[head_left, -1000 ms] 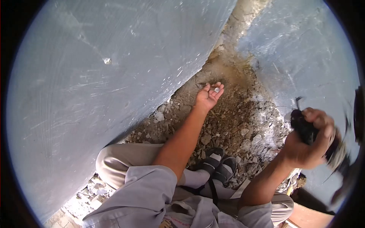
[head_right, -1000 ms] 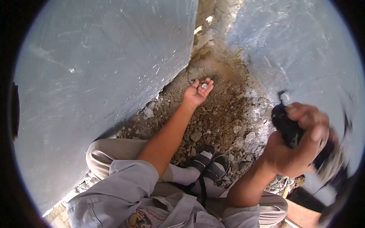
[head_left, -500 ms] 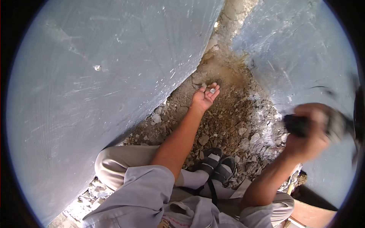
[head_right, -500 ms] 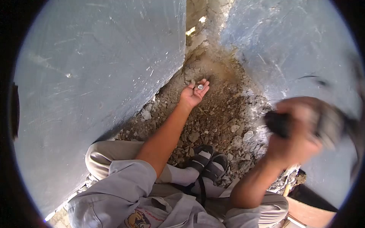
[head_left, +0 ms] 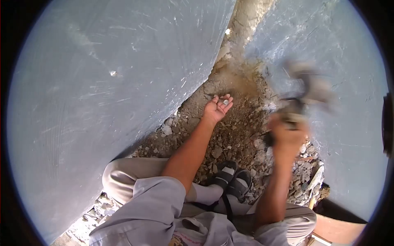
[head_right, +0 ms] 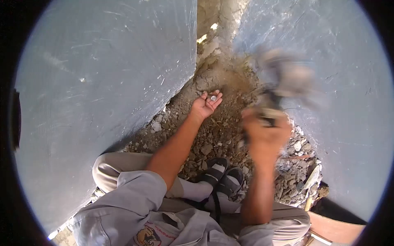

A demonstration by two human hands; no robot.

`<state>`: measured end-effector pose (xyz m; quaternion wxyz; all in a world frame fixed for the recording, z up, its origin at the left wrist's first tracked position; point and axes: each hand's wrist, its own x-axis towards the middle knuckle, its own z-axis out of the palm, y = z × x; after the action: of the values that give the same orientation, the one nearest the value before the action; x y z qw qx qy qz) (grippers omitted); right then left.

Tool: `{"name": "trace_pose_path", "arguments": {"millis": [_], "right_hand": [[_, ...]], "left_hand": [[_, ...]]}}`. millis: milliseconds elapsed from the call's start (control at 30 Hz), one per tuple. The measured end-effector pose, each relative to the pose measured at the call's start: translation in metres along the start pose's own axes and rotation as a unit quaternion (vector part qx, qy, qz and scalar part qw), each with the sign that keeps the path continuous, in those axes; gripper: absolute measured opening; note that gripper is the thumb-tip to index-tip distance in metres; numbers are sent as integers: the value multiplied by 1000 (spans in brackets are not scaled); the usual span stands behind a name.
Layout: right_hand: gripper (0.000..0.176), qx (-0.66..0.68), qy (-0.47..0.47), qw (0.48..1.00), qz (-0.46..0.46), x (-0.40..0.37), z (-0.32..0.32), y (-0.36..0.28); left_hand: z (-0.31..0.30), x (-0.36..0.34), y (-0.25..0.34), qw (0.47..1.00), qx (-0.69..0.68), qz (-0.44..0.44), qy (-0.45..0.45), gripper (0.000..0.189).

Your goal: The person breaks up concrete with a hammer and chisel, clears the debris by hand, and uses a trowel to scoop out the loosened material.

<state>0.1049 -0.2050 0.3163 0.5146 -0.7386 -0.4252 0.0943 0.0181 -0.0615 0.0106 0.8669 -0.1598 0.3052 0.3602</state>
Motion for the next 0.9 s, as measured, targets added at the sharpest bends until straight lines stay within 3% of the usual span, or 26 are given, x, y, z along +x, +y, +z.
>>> {"name": "trace_pose_path", "arguments": {"millis": [33,100,133,167,200,233,267,300,333,433,533,600,633,733,767,800,833,867,900], "right_hand": [[16,-79,81,993,-36,13,-21,-1],[20,103,53,961,-251,39,-38,-31],[22,235,48,938,-249,40,-39,-32],[22,322,89,919,-210,29,-37,-8],[18,226,152,950,-152,5,-11,48],[17,102,141,982,-77,-25,29,99],[17,33,18,999,25,-59,71,143],[17,30,-131,981,142,-87,98,171],[17,189,-170,921,295,-109,111,167],[19,217,-141,916,306,-86,91,123],[23,194,-88,961,177,-23,38,56],[12,36,37,998,44,11,-6,13],[9,26,119,991,-54,24,-22,-1],[24,366,65,907,-199,40,-42,-10],[25,346,34,915,-205,30,-38,21],[19,186,139,963,-139,5,0,63],[18,71,100,992,-31,-34,43,119],[23,-7,-39,997,63,-72,78,166],[32,-62,-189,975,100,-107,99,208]], "left_hand": [[-1,0,1,1000,-6,-9,1,33],[0,0,3,1000,-11,-20,5,34],[2,-1,2,1000,-11,-21,8,35],[2,-2,4,1000,-10,-24,10,37],[0,-1,7,1000,-7,-22,10,38],[-1,-1,7,1000,-2,-22,7,39],[0,3,4,1000,7,-25,1,40],[-12,8,4,999,37,-34,-5,40],[-25,13,4,997,67,-44,-12,40],[-13,0,2,999,31,-40,0,38],[1,-4,4,998,55,-23,8,36],[-6,0,5,999,33,-35,19,36],[-1,-5,4,998,30,-41,22,36],[-3,-11,3,999,27,-35,30,36],[-4,-10,3,999,27,-31,33,36],[1,-8,4,999,31,-29,30,36],[-6,1,2,999,41,-26,22,39],[-12,10,3,999,40,-29,-4,39],[-30,10,-2,998,37,-39,-17,40]]}}
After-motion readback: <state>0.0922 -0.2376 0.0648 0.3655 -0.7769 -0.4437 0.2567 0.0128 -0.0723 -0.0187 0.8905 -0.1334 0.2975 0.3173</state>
